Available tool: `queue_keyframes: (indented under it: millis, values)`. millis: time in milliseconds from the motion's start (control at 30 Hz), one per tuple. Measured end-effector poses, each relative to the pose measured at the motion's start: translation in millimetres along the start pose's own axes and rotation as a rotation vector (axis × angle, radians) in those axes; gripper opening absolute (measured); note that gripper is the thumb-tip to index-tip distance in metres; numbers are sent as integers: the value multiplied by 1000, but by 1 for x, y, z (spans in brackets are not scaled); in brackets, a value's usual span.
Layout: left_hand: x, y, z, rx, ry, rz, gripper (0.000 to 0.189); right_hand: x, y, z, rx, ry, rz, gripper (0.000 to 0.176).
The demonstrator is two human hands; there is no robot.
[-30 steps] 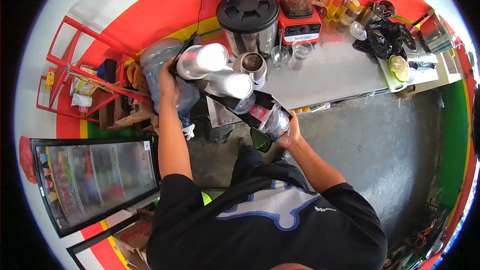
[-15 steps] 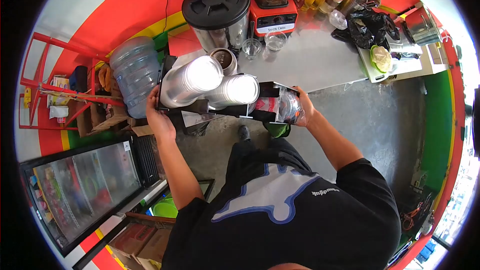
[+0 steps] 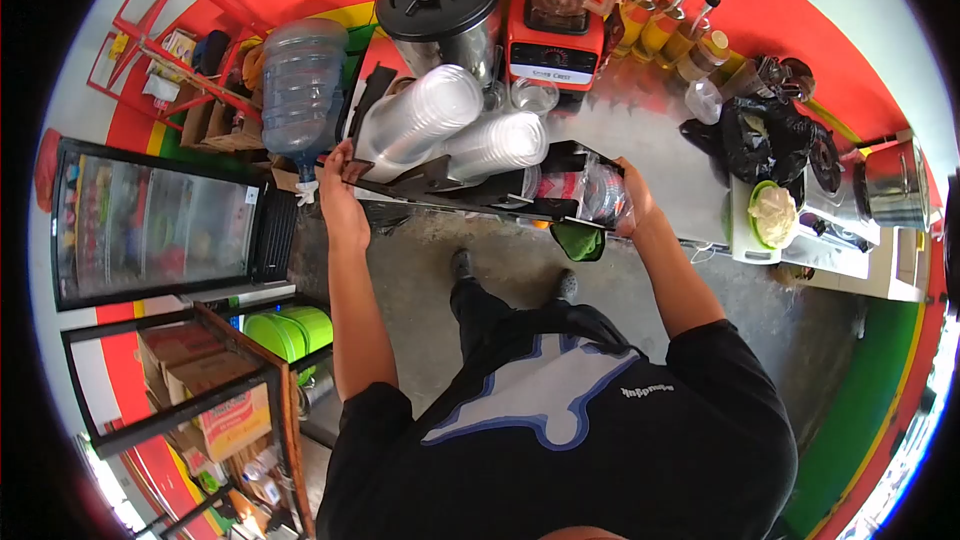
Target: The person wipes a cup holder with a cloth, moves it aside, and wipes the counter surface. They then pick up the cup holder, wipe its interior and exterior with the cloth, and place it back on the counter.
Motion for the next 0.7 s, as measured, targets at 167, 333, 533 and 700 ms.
queue_keyframes:
  millis: [167, 333, 533, 700]
  values:
    - [-34, -15, 71, 0, -77, -1, 37, -24, -51, -75, -92, 108, -38, 41]
    - [-44, -33, 138, 26, -142, -9, 37, -29, -99, -134, -82, 61, -133, 44]
    - [-52, -35, 193, 34, -160, 5, 37, -32, -133, -181, -148, 83, -127, 46]
    - [-55, -35, 204, 83, -150, -9, 42, -38, -145, -188, -130, 116, -194, 44]
Point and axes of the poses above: each hand's wrist, its own x-axis towards the middle knuckle, its own z-axis out of the palm, y = z × x, the point moved 10 cm from there along x, towards the middle knuckle, and after that the axes turned 3 degrees about -y, right-handed, at the moved point
